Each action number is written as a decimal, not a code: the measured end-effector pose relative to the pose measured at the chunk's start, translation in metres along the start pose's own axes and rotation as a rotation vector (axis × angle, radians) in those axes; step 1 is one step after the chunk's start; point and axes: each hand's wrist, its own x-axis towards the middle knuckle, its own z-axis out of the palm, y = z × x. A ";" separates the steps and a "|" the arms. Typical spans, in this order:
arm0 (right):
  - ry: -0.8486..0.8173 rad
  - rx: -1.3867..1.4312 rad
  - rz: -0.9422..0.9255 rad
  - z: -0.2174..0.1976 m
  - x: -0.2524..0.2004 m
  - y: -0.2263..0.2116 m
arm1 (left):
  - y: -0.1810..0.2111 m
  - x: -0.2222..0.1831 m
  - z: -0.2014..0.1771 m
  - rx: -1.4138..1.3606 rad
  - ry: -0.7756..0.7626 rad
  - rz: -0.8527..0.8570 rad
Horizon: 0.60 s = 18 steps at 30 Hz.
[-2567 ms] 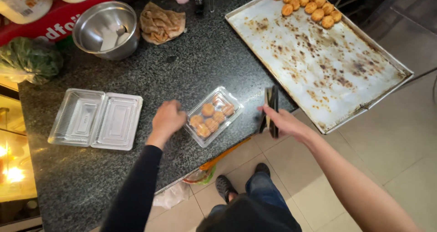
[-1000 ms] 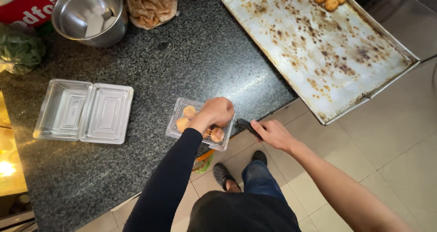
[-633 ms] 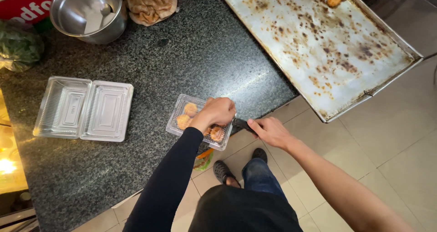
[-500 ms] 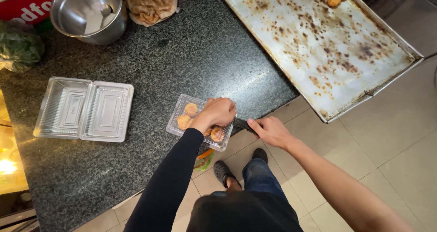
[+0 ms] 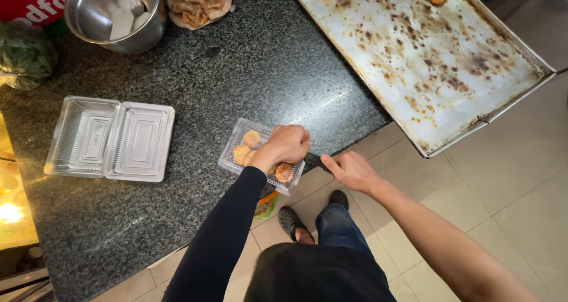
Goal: The person picks up baked rolls from a metal tray by hand, places them into plastic containers, and then staples the containers shut using a stapler.
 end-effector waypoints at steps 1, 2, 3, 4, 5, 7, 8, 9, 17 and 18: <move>0.000 0.001 0.000 0.005 0.001 0.003 | -0.001 -0.001 0.000 0.001 -0.001 0.000; 0.030 -0.064 -0.002 0.009 0.002 0.006 | -0.001 -0.003 -0.001 -0.013 0.018 0.009; 0.061 -0.129 -0.004 0.013 0.002 0.009 | -0.001 -0.004 -0.001 -0.026 0.037 0.018; 0.065 -0.131 -0.003 0.009 0.000 0.005 | -0.001 -0.004 -0.002 -0.025 0.038 0.022; 0.057 -0.031 -0.018 0.005 -0.002 0.001 | -0.002 -0.004 -0.003 -0.038 0.060 0.017; 0.051 0.068 -0.036 -0.003 -0.008 -0.008 | -0.011 -0.004 -0.003 -0.051 0.085 0.012; 0.035 0.080 -0.025 -0.009 -0.010 -0.010 | -0.019 -0.001 -0.002 -0.065 0.134 -0.001; 0.019 0.091 -0.015 -0.015 -0.012 -0.013 | -0.026 0.001 -0.001 -0.079 0.183 -0.014; 0.311 0.041 0.016 -0.053 0.021 -0.035 | -0.085 -0.054 -0.049 -0.143 0.412 -0.102; 0.326 -0.026 0.014 -0.056 0.026 -0.042 | -0.094 -0.063 -0.050 -0.130 0.404 -0.150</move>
